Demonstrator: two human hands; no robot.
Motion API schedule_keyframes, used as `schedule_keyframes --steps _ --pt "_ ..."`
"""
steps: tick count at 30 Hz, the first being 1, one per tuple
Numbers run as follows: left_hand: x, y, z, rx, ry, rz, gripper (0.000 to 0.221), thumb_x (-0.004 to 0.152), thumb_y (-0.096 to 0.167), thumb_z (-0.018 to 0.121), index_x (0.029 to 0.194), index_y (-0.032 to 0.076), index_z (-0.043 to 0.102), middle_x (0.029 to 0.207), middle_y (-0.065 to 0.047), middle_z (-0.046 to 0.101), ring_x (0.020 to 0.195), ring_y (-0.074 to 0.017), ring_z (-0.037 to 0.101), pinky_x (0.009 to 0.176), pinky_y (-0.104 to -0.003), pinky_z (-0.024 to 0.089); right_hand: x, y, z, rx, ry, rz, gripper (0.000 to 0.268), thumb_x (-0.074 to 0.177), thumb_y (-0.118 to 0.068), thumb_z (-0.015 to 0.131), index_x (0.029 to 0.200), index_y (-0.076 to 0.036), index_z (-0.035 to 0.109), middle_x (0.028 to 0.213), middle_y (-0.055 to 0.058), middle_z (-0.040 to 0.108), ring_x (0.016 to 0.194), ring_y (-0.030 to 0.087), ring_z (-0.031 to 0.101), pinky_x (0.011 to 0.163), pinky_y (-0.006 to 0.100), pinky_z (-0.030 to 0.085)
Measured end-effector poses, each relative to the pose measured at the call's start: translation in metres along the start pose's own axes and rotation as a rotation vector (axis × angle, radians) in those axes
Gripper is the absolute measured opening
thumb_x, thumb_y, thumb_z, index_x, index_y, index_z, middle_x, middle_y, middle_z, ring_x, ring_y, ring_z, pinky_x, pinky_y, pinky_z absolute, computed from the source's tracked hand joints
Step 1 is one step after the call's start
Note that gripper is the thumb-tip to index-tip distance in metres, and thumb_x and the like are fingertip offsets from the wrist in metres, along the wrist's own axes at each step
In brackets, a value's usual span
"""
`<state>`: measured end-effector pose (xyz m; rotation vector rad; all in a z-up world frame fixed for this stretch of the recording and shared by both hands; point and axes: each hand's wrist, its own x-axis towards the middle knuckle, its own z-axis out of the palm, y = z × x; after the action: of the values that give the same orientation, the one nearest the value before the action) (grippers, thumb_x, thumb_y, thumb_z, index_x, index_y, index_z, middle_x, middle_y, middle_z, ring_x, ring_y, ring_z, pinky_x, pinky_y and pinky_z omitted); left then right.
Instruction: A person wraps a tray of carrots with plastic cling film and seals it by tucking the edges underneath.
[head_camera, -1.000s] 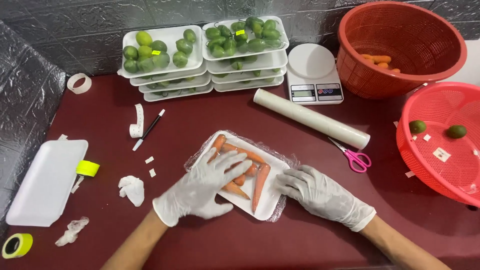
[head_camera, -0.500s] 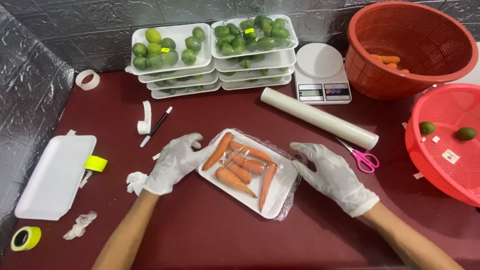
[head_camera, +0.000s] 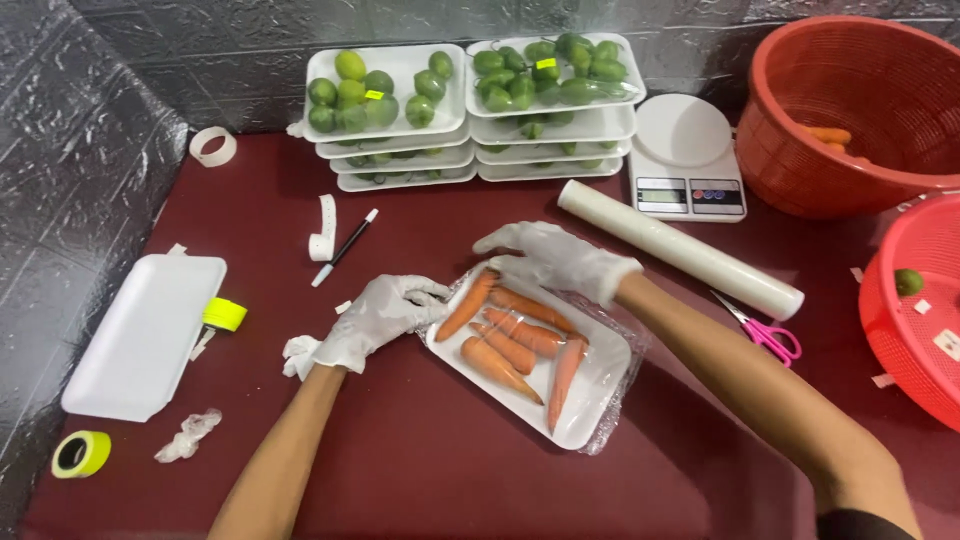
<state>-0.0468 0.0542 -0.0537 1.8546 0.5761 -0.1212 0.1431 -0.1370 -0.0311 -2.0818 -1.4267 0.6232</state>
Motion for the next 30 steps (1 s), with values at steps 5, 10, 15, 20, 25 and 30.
schedule_keyframes --steps 5,10,15,20,25,30 --pt "0.005 -0.01 -0.002 -0.09 -0.022 -0.017 0.043 0.078 0.015 0.087 0.116 -0.002 0.074 0.089 -0.016 0.078 0.067 -0.0121 0.068 0.052 -0.017 0.052 0.061 -0.01 0.003 -0.111 -0.316 -0.029 0.045 0.088 -0.05 0.069 0.123 -0.021 0.073 0.128 0.003 0.071 0.125 0.029 0.062 0.11 0.043 0.048" --pt "-0.002 0.0 -0.007 -0.057 -0.043 -0.023 0.048 0.077 0.019 0.088 0.12 0.0 0.074 0.101 -0.017 0.078 0.084 -0.0157 0.069 0.067 -0.025 0.057 0.085 -0.023 0.008 -0.095 -0.504 -0.001 0.029 0.079 -0.042 0.082 0.103 -0.025 0.081 0.101 -0.004 0.081 0.102 0.018 0.076 0.093 0.035 0.058" --pt "-0.001 -0.009 -0.012 -0.039 -0.023 -0.013 0.042 0.077 0.018 0.087 0.114 0.001 0.076 0.094 -0.015 0.077 0.077 -0.0149 0.068 0.064 -0.025 0.056 0.108 -0.004 0.014 -0.126 -0.576 -0.133 0.028 0.079 -0.041 0.084 0.098 -0.02 0.082 0.094 0.001 0.082 0.092 0.02 0.077 0.082 0.033 0.06" --pt "0.003 -0.013 -0.01 -0.018 -0.017 0.003 0.037 0.077 0.016 0.086 0.109 0.001 0.077 0.087 -0.013 0.076 0.071 -0.0142 0.068 0.061 -0.025 0.056 0.106 0.002 0.018 -0.108 -0.569 -0.123 0.026 0.085 -0.033 0.079 0.103 -0.015 0.08 0.101 0.005 0.081 0.098 0.024 0.075 0.086 0.037 0.058" --pt "0.003 -0.007 -0.004 0.024 -0.023 0.027 0.031 0.077 0.015 0.085 0.104 0.001 0.078 0.08 -0.011 0.076 0.064 -0.0135 0.067 0.058 -0.025 0.055 0.051 -0.023 -0.001 0.035 -0.278 -0.007 0.036 0.086 -0.033 0.079 0.121 -0.022 0.074 0.11 0.002 0.078 0.11 0.021 0.072 0.095 0.039 0.057" --pt "0.0 0.009 0.016 0.236 0.151 -0.068 0.035 0.078 0.047 0.082 0.109 0.031 0.081 0.102 0.005 0.081 0.104 -0.0161 0.073 0.095 -0.029 0.057 -0.084 -0.052 -0.019 -0.363 0.1 0.517 0.058 0.099 -0.067 0.04 0.087 -0.017 0.067 0.081 0.013 0.07 0.089 0.035 0.071 0.069 0.045 0.058"
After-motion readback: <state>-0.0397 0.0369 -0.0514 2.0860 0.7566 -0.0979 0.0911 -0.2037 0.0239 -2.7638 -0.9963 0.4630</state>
